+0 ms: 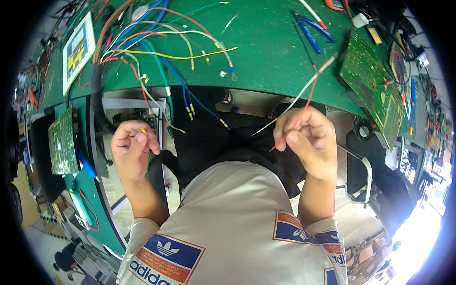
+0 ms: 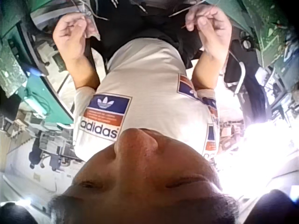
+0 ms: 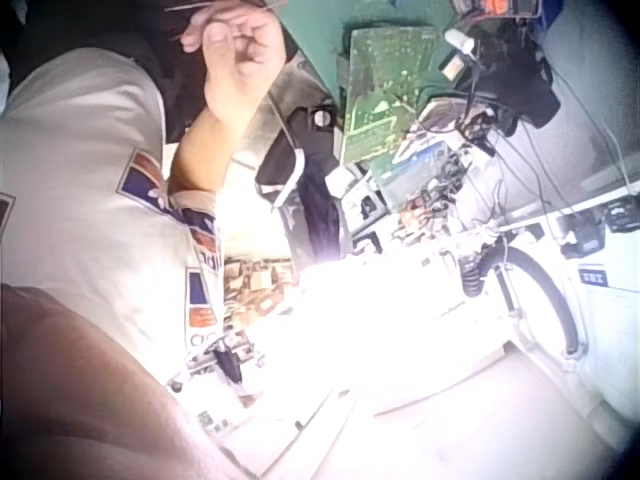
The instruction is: The person handles multiple wires on a workbench, inserting wire ends into connectors and organizing the bundle by hand and with pliers.
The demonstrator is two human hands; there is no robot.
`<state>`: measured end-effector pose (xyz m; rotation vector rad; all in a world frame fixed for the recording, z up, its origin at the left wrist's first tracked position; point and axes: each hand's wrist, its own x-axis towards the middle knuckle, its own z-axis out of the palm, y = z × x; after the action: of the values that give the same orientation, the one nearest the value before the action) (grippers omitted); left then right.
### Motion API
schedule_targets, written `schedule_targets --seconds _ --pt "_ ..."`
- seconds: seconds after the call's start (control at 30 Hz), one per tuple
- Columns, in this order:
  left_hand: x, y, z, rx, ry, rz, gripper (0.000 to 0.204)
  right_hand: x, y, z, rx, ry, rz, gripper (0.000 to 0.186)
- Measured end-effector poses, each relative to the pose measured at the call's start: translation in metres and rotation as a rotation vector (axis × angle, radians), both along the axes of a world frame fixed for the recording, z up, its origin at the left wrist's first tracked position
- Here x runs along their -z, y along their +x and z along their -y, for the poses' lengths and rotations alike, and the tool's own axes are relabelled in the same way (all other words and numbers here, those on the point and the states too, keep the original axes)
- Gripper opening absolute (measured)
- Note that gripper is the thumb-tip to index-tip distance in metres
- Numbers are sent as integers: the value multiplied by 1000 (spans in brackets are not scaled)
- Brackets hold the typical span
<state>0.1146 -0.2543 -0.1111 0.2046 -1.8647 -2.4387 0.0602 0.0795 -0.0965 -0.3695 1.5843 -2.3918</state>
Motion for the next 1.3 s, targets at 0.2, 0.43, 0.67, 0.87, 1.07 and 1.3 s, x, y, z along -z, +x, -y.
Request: schedule_targets --seconds 0.2,0.43,0.67,0.87,1.07,1.3 --pt "16 30 33 -207 67 61 18 3 8 9 15 243 -168 14" --pt "30 48 31 -202 116 106 14 5 16 23 -20 125 -213 14" --pt "60 53 44 -211 163 95 16 0 27 35 -39 2 -39 15" --pt "81 49 52 -274 247 173 14 -1 31 33 -94 11 36 14" --pt "78 46 46 -154 208 131 15 1 31 37 -48 21 -13 22" --pt "52 38 5 2 169 50 18 2 32 58 -24 -91 56 27"
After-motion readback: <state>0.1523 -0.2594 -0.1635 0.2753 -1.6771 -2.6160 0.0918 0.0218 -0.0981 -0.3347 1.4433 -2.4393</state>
